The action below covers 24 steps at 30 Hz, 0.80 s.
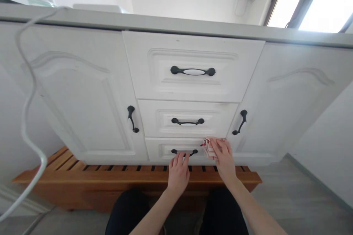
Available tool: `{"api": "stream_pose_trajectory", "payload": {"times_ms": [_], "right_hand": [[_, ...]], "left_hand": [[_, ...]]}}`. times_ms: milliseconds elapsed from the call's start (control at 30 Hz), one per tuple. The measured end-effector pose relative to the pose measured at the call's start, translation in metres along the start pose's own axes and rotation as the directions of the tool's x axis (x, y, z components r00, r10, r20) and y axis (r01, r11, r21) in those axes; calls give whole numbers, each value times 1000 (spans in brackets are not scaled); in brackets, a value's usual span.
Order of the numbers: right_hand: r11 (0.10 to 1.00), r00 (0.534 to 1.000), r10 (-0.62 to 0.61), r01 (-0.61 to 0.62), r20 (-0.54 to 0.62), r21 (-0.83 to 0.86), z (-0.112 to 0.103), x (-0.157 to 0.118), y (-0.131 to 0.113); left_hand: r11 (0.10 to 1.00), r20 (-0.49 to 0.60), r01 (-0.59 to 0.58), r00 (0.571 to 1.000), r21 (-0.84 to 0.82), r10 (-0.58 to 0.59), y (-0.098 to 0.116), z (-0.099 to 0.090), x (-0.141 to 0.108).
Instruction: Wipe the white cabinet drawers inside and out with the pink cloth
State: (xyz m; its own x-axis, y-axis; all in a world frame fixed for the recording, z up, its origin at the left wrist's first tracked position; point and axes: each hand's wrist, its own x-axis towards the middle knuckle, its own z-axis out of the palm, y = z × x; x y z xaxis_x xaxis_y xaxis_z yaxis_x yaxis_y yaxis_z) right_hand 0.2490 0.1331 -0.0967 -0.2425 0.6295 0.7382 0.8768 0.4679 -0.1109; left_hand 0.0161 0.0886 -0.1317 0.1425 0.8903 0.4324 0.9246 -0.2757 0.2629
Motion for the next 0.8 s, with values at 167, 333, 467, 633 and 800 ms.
{"api": "stream_pose_trajectory", "payload": {"times_ms": [167,333,467,633,800], "right_hand": [[997,997,47,-51,63,64,-13,9,-7],[992,992,68,-79,111,100,-25,17,-18],[997,989,35,-45,142,67,-41,8,-34],[995,996,-58,52,63,88,-67,-31,-55],[986,981,-148,136,128,99,-87,-52,-91]], "left_hand": [[998,40,64,997,27,-66,12,-21,16],[995,32,96,995,38,-97,20,-29,20],[993,35,122,992,-8,-121,29,-33,-4],[983,53,117,992,-143,-110,38,-45,-53],[973,-13,32,999,-228,-36,42,-49,-84]]}}
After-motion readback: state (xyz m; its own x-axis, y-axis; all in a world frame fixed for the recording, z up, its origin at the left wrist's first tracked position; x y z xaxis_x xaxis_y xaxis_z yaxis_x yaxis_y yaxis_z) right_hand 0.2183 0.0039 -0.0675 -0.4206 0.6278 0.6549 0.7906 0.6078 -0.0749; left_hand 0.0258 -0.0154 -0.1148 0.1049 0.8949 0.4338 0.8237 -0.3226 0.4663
